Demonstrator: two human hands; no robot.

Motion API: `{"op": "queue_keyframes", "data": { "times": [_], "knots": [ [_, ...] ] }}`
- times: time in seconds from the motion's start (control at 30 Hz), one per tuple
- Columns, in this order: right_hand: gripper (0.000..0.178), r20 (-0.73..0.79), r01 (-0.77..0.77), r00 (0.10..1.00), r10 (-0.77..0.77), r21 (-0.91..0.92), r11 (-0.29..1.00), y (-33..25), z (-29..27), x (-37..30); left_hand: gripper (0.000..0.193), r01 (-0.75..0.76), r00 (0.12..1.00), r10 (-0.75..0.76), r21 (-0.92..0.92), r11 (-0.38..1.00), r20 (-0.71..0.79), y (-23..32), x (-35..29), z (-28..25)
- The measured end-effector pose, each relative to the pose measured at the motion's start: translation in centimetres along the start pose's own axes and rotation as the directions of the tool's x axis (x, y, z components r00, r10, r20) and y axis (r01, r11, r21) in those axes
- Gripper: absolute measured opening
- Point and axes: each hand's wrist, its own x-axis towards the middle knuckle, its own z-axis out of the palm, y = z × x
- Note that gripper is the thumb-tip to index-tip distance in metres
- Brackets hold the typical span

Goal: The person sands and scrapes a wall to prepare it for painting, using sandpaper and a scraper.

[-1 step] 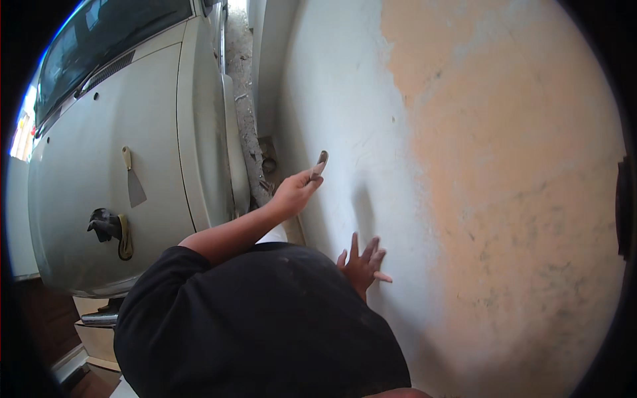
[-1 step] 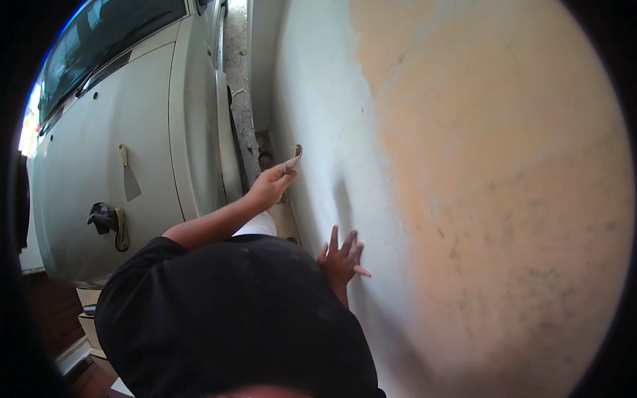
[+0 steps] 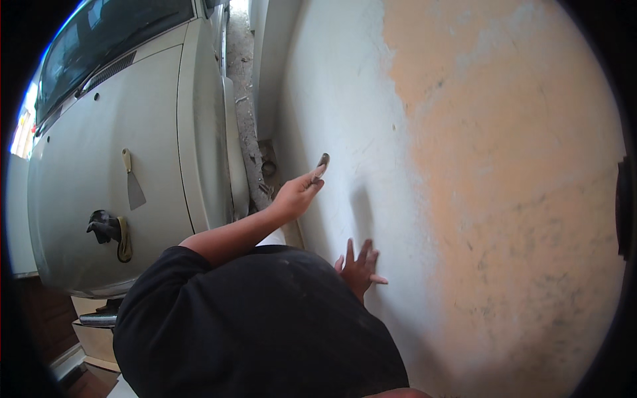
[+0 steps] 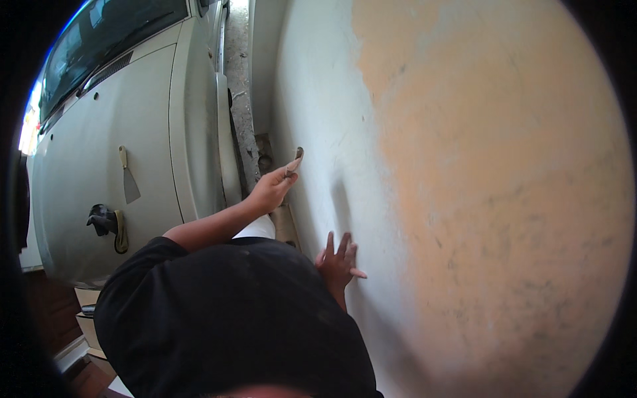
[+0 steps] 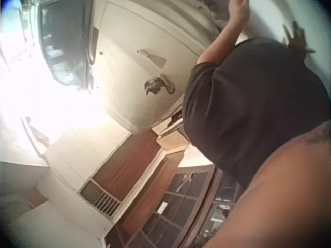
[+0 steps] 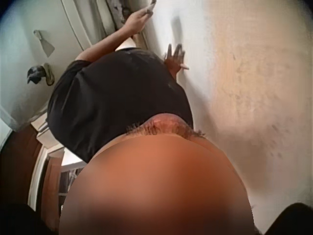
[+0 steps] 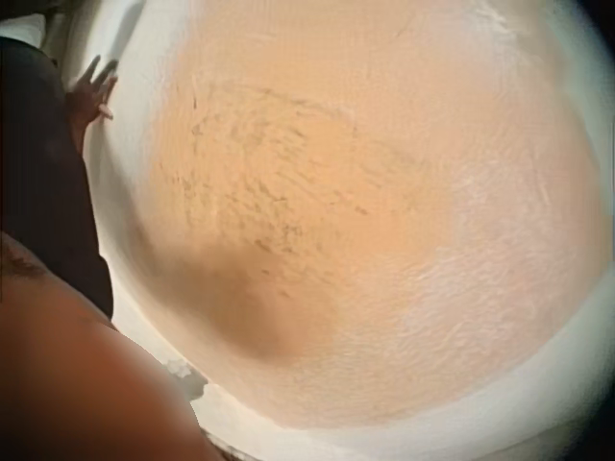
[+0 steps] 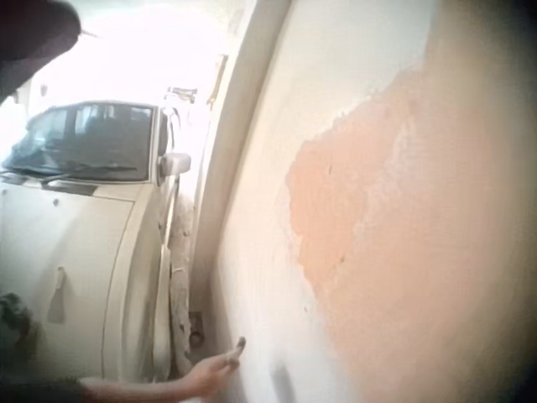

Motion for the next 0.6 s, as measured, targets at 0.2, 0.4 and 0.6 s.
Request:
{"op": "queue_keyframes", "data": {
  "times": [0.2,0.4,0.6],
  "knots": [
    [0.035,0.028,0.309,0.951,-0.308,-0.114,0.944,-0.8,4.4,-1.7,0.051,-0.268,0.963,0.254,0.202,0.942,0.093,4.3,6.7,0.6],
    [0.038,0.31,-0.033,0.945,-0.102,0.402,0.915,-1.8,0.3,-0.8,0.06,-0.56,0.796,0.592,0.219,0.799,-0.126,9.0,22.4,-1.4],
    [0.018,0.037,-0.132,0.989,0.14,0.636,0.76,-1.7,-4.1,0.3,0.051,-0.581,0.76,0.624,0.241,0.778,-0.181,7.2,27.0,-2.7]
  ]
}}
